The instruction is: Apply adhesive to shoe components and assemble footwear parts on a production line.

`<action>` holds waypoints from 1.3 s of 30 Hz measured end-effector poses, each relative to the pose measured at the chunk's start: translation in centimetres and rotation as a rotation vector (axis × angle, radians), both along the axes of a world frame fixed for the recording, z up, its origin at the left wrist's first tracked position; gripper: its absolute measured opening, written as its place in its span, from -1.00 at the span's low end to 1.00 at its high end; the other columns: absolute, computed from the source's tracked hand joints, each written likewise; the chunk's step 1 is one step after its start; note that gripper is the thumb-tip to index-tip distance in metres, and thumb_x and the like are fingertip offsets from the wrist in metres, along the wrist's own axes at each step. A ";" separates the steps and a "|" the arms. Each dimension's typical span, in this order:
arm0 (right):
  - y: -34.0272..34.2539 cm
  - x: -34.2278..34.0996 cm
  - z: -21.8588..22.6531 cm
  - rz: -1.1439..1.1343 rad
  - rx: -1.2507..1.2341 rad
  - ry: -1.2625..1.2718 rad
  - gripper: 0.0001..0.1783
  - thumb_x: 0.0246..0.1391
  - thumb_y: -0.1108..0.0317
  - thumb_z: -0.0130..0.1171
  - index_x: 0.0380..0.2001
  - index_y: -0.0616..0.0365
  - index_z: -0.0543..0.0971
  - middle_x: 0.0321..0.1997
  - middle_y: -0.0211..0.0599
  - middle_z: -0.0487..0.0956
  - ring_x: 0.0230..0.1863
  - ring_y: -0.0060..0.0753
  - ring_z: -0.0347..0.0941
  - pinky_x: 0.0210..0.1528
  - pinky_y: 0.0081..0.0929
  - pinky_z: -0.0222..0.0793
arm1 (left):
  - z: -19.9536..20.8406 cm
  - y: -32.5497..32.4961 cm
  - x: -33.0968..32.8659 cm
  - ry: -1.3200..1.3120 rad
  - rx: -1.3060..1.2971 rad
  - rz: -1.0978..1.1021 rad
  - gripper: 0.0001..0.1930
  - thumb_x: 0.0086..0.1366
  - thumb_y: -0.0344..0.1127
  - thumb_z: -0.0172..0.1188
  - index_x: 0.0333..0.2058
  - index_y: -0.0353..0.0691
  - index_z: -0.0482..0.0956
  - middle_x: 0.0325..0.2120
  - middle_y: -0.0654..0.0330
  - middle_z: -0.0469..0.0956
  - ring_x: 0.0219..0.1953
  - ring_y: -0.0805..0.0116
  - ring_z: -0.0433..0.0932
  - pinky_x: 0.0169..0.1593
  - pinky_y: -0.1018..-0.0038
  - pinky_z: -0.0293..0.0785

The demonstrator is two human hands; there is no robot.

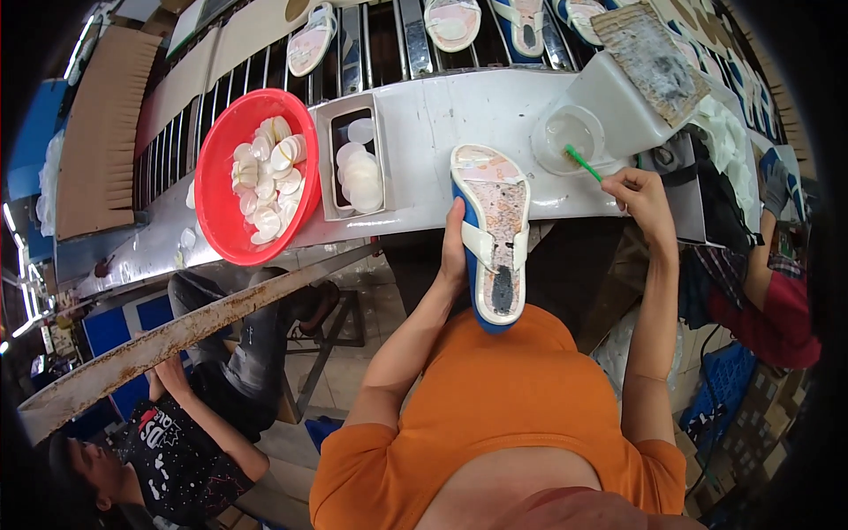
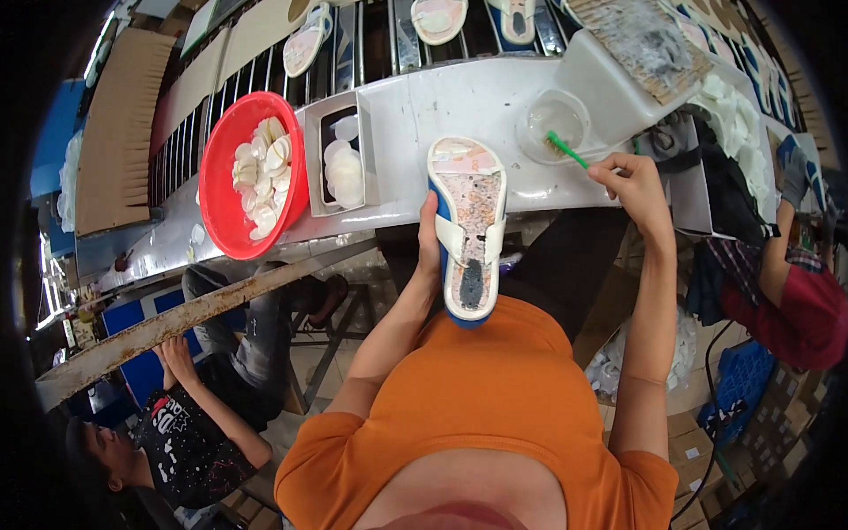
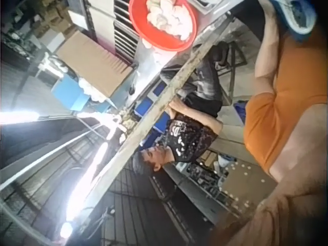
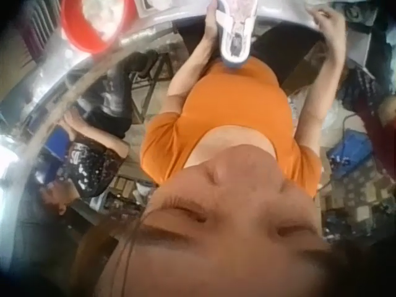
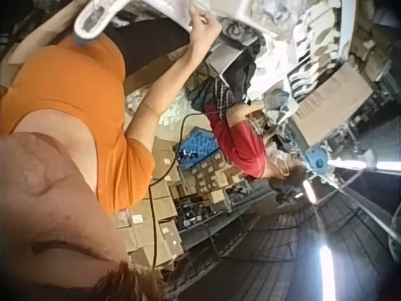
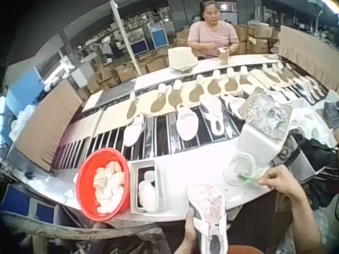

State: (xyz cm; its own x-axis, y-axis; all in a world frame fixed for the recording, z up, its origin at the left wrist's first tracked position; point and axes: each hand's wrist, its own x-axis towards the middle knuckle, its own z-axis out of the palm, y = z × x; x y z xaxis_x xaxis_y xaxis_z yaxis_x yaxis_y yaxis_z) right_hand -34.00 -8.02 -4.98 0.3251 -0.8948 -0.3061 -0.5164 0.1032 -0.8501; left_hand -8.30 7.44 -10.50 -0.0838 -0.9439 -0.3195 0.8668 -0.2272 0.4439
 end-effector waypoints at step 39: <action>0.1 9.7 4.4 0.671 -0.363 0.092 -0.76 -0.07 0.36 0.36 -0.52 0.29 0.52 -0.46 -0.30 0.45 -0.48 -0.33 0.39 -0.42 -0.47 0.26 | -2.7 0.5 0.6 -0.220 -0.029 -0.037 -0.27 0.44 0.16 -0.32 0.26 -0.43 0.15 0.11 -0.12 0.41 0.06 0.14 0.51 0.15 0.30 0.42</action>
State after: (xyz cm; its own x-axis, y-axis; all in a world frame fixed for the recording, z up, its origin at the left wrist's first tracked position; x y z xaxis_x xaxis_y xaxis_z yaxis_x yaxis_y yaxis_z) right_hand -24.26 -7.88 -0.60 0.8212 -0.5647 -0.0826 -0.4402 -0.5346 -0.7214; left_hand -7.71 7.91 -13.20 -0.0501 -0.9505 -0.3065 0.7397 -0.2416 0.6281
